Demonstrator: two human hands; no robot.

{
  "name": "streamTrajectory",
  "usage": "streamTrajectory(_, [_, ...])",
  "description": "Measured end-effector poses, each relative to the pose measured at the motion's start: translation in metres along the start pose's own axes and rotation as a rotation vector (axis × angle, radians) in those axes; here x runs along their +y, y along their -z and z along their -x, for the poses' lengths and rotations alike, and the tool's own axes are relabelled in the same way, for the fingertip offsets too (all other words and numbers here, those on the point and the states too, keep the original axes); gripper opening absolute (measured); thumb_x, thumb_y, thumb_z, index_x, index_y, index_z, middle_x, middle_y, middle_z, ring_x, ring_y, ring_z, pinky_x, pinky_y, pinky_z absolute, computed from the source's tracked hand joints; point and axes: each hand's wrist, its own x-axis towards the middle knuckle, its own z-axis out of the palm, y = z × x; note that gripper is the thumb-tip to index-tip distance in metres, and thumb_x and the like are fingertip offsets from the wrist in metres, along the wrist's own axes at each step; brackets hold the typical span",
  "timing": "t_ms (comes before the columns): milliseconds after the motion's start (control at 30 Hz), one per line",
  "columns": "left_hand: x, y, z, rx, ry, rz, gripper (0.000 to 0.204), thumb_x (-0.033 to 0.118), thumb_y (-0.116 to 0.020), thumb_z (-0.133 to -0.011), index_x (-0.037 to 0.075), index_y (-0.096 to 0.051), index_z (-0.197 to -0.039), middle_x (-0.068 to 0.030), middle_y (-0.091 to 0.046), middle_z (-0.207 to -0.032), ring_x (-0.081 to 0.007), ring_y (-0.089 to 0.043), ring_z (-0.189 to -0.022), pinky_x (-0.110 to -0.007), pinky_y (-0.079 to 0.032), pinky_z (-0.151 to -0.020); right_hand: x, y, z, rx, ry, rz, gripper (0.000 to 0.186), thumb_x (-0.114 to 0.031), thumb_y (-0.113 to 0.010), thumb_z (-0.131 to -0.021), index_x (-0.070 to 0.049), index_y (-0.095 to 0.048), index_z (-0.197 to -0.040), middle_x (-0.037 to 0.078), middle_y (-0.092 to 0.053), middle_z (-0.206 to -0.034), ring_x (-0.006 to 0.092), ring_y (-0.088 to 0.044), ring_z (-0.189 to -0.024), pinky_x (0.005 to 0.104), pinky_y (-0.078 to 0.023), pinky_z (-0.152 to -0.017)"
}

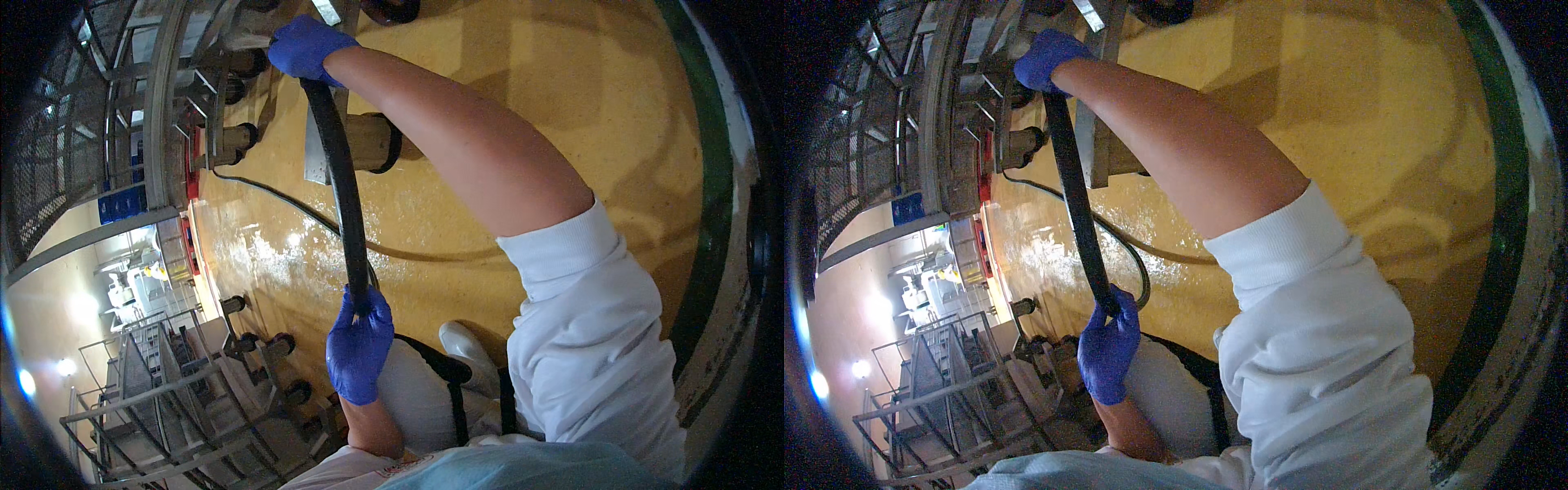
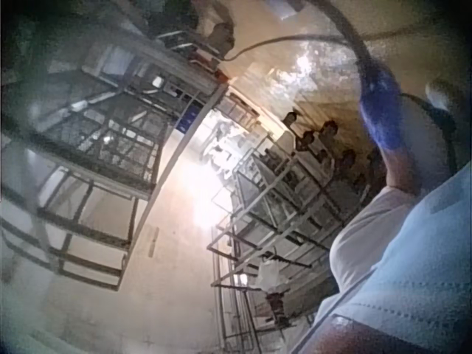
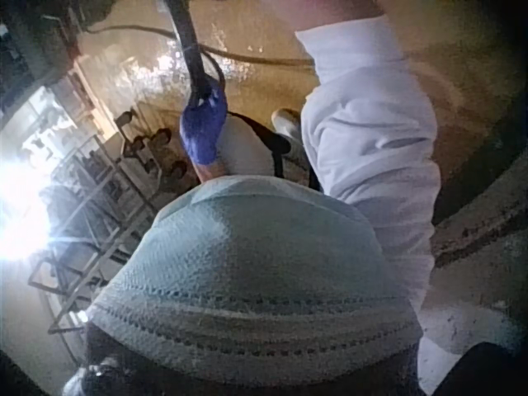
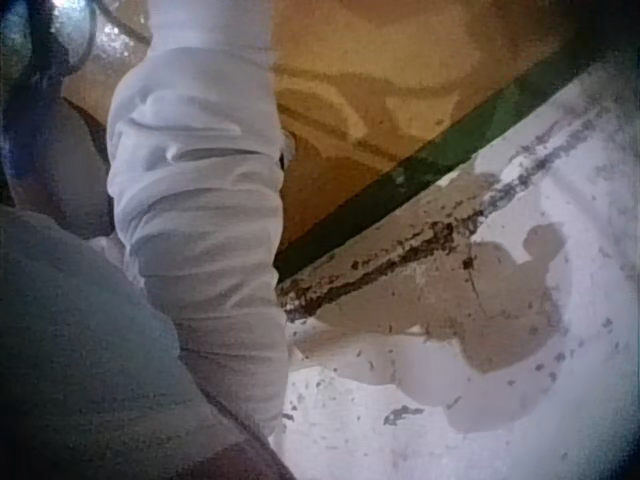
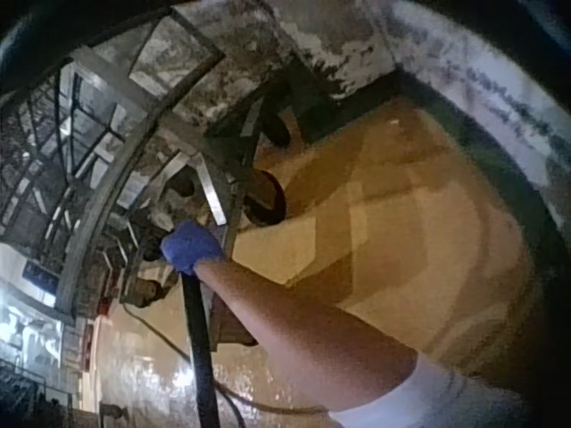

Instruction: The person uses a high-pressure water hose to spray and clean a yellow industrial floor. They move around metal rolling racks, directing the water stream at the floor surface and along the base of the walls to remove debris.

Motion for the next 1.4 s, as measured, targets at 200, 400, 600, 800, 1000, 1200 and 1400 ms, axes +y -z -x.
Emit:
streamTrajectory(200, [0.009,0.000,0.008,-0.062,-0.088,0.040,0.018,0.005,-0.041,-0.087,-0.009,-0.050,-0.095,-0.0169,-0.053,-0.091,-0.0244,-0.051,-0.092,-0.037,-0.041,-0.086,-0.031,0.017,0.030,0.077,-0.255,-0.300,0.041,-0.032,-0.056,-0.062,-0.002,-0.062,-0.090,0.020,-0.059,-0.096,0.0339,-0.057,-0.091,0.0395,-0.045,-0.080])
streamTrajectory(400, [0.017,-0.002,0.004,-0.042,-0.036,0.050,0.019,0.004,-0.042,-0.086,-0.009,-0.051,-0.096,-0.0173,-0.055,-0.093,-0.0246,-0.052,-0.091,-0.036,-0.042,-0.085,-0.017,0.023,0.033,0.166,-0.196,-0.317,0.034,-0.026,-0.055,-0.063,-0.002,-0.060,-0.087,0.024,-0.058,-0.091,0.0367,-0.056,-0.087,0.0419,-0.045,-0.078])
streamTrajectory(600, [0.019,-0.005,0.012,-0.151,-0.043,-0.082,0.017,0.004,-0.045,-0.084,-0.007,-0.053,-0.095,-0.0165,-0.058,-0.090,-0.0250,-0.054,-0.089,-0.036,-0.042,-0.084,-0.013,0.019,0.030,0.226,-0.146,-0.388,0.028,-0.020,-0.050,-0.065,-0.002,-0.058,-0.085,0.024,-0.058,-0.082,0.0388,-0.056,-0.080,0.0436,-0.044,-0.072])
streamTrajectory(800, [0.020,0.004,0.010,-0.159,0.006,-0.007,0.017,0.007,-0.043,-0.086,-0.005,-0.053,-0.094,-0.0165,-0.057,-0.090,-0.0249,-0.054,-0.088,-0.036,-0.043,-0.083,-0.023,0.038,0.035,-0.018,-0.086,-0.332,0.026,-0.018,-0.049,-0.066,0.001,-0.058,-0.082,0.025,-0.057,-0.075,0.0382,-0.057,-0.074,0.0426,-0.045,-0.066])
streamTrajectory(1000, [0.017,0.009,0.012,-0.218,0.031,-0.048,0.017,0.009,-0.040,-0.088,-0.004,-0.051,-0.092,-0.0161,-0.056,-0.095,-0.0257,-0.054,-0.090,-0.039,-0.042,-0.086,-0.028,0.057,0.035,-0.141,-0.060,-0.166,0.026,-0.019,-0.048,-0.069,0.001,-0.059,-0.081,0.025,-0.058,-0.075,0.0379,-0.058,-0.076,0.0426,-0.045,-0.065])
streamTrajectory(1200, [0.022,0.010,0.014,-0.194,-0.062,-0.090,0.017,0.008,-0.039,-0.088,-0.004,-0.051,-0.091,-0.0159,-0.057,-0.094,-0.0254,-0.054,-0.090,-0.038,-0.041,-0.087,-0.032,0.046,0.037,-0.086,-0.070,-0.214,0.027,-0.021,-0.046,-0.072,0.000,-0.061,-0.079,0.025,-0.058,-0.080,0.0384,-0.057,-0.078,0.0431,-0.045,-0.067])
streamTrajectory(1400, [0.024,0.011,0.013,-0.162,-0.007,-0.025,0.017,0.008,-0.040,-0.088,-0.004,-0.051,-0.091,-0.0154,-0.057,-0.090,-0.0250,-0.055,-0.087,-0.038,-0.042,-0.085,-0.024,0.029,0.034,-0.064,0.056,-0.222,0.025,-0.020,-0.048,-0.066,0.001,-0.060,-0.076,0.024,-0.058,-0.075,0.0378,-0.057,-0.073,0.0423,-0.045,-0.065])
